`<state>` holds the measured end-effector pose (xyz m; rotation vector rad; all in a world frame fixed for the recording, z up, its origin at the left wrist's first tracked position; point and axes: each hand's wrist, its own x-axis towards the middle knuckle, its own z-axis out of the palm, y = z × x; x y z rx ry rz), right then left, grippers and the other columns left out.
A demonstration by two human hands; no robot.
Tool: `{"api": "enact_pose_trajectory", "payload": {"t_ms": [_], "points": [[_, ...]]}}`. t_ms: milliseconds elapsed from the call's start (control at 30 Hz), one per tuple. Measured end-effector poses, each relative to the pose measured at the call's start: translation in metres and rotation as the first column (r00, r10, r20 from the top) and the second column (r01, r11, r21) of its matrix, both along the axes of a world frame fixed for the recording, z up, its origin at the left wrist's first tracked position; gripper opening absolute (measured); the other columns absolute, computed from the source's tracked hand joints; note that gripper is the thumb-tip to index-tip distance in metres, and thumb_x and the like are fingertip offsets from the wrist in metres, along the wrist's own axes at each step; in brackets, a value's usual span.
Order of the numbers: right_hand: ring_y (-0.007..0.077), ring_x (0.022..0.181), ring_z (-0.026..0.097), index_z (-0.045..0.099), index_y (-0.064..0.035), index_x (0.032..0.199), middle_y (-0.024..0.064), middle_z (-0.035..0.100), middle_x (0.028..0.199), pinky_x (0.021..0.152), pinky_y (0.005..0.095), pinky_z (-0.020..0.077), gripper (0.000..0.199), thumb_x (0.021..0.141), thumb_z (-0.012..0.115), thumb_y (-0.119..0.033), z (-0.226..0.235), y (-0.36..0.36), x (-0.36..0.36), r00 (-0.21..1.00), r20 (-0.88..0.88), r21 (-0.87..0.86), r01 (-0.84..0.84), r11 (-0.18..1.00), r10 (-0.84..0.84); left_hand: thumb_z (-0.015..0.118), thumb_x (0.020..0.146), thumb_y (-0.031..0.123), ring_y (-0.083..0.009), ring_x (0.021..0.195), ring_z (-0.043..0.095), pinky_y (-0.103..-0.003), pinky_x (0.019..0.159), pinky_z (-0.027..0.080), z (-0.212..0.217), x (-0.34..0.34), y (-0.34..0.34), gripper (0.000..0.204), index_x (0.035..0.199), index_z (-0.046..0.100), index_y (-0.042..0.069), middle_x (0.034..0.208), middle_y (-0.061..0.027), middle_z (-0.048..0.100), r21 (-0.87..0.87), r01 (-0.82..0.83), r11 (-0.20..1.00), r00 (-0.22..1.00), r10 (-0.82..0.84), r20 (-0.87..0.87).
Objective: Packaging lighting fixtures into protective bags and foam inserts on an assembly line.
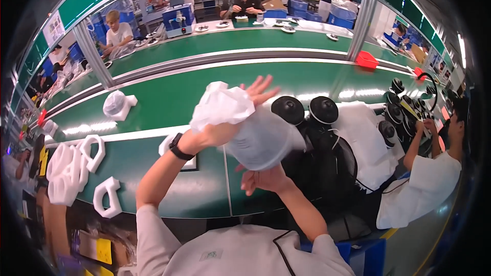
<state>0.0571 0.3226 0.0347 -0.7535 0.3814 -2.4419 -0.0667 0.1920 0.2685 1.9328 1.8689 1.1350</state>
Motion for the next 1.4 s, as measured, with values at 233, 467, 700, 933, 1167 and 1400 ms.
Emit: {"api": "enact_pose_trajectory", "payload": {"t_ms": [233, 467, 700, 933, 1167, 1400], "points": [[0.037, 0.141, 0.041, 0.014, -0.0094, 0.16, 0.0129, 0.029, 0.161, 0.11, 0.0609, 0.0373, 0.093, 0.094, 0.046, -0.067, -0.017, -0.058, -0.01, 0.783, -0.073, 0.274, 0.611, 0.743, -0.617, 0.056, 0.084, 0.01, -0.0326, 0.116, 0.058, -0.049, 0.107, 0.037, -0.058, -0.043, -0.029, 0.04, 0.122, 0.068, 0.015, 0.122, -0.011, 0.066, 0.106, 0.02, 0.994, 1.0, -0.02, -0.001], [0.0273, 0.141, 0.039, 0.032, -0.0022, 0.153, 0.011, 0.037, 0.154, 0.11, 0.0449, 0.0393, 0.111, 0.074, 0.078, -0.066, -0.003, -0.067, 0.006, 0.398, -0.364, 0.497, 0.847, 0.186, -0.842, 0.023, 0.11, 0.049, -0.0255, 0.099, 0.07, -0.035, 0.093, 0.054, -0.019, -0.021, -0.046, 0.072, 0.099, 0.068, -0.006, 0.106, -0.0213, 0.073, 0.027, -0.28, 0.96, 0.677, 0.178, 0.714], [0.0315, 0.148, 0.029, 0.021, -0.0072, 0.159, 0.0139, 0.034, 0.157, 0.121, 0.048, 0.0224, 0.13, 0.062, 0.082, -0.07, 0.057, -0.079, -0.004, 0.212, -0.434, 0.199, 0.97, 0.136, -0.876, 0.022, 0.108, 0.055, -0.0273, 0.103, 0.069, -0.038, 0.098, 0.053, -0.045, -0.028, -0.064, 0.076, 0.1, 0.067, -0.005, 0.109, -0.0219, 0.072, -0.091, -0.309, 0.947, 0.357, 0.204, 0.911], [0.0319, 0.147, 0.033, 0.019, -0.013, 0.16, 0.0136, 0.029, 0.16, 0.121, 0.053, 0.0281, 0.124, 0.07, 0.048, -0.093, 0.005, -0.089, 0.014, 0.796, 0.316, 0.147, 0.497, 0.855, -0.517, 0.02, 0.107, 0.058, -0.0246, 0.097, 0.069, -0.033, 0.099, 0.049, -0.141, -0.004, -0.081, 0.079, 0.093, 0.067, -0.003, 0.105, -0.0186, 0.074, 0.052, -0.349, 0.936, 0.566, 0.167, 0.807], [0.0521, 0.142, 0.031, 0.021, -0.0283, 0.159, 0.0125, 0.022, 0.164, 0.108, 0.0736, 0.032, 0.089, 0.088, 0.047, -0.074, 0.016, -0.145, 0.054, 0.827, -0.066, 0.66, 0.455, 0.598, -0.558, 0.016, 0.107, 0.057, -0.0303, 0.09, 0.071, -0.043, 0.099, 0.051, -0.175, 0.044, -0.134, 0.076, 0.085, 0.06, 0.0, 0.088, -0.0232, 0.072, 0.087, -0.649, 0.756, 0.376, 0.219, 0.901], [0.0321, 0.148, 0.03, 0.022, -0.0228, 0.158, 0.0067, 0.032, 0.159, 0.121, 0.0537, 0.0242, 0.1, 0.082, 0.062, -0.074, -0.053, -0.151, 0.047, 0.78, -0.557, 0.811, 0.584, 0.013, -0.287, 0.022, 0.095, 0.078, -0.0299, 0.08, 0.071, -0.044, 0.088, 0.055, -0.135, 0.056, -0.197, 0.092, 0.104, 0.061, -0.004, 0.091, -0.0211, 0.073, 0.071, -0.492, 0.868, 0.785, 0.407, 0.467]]}}
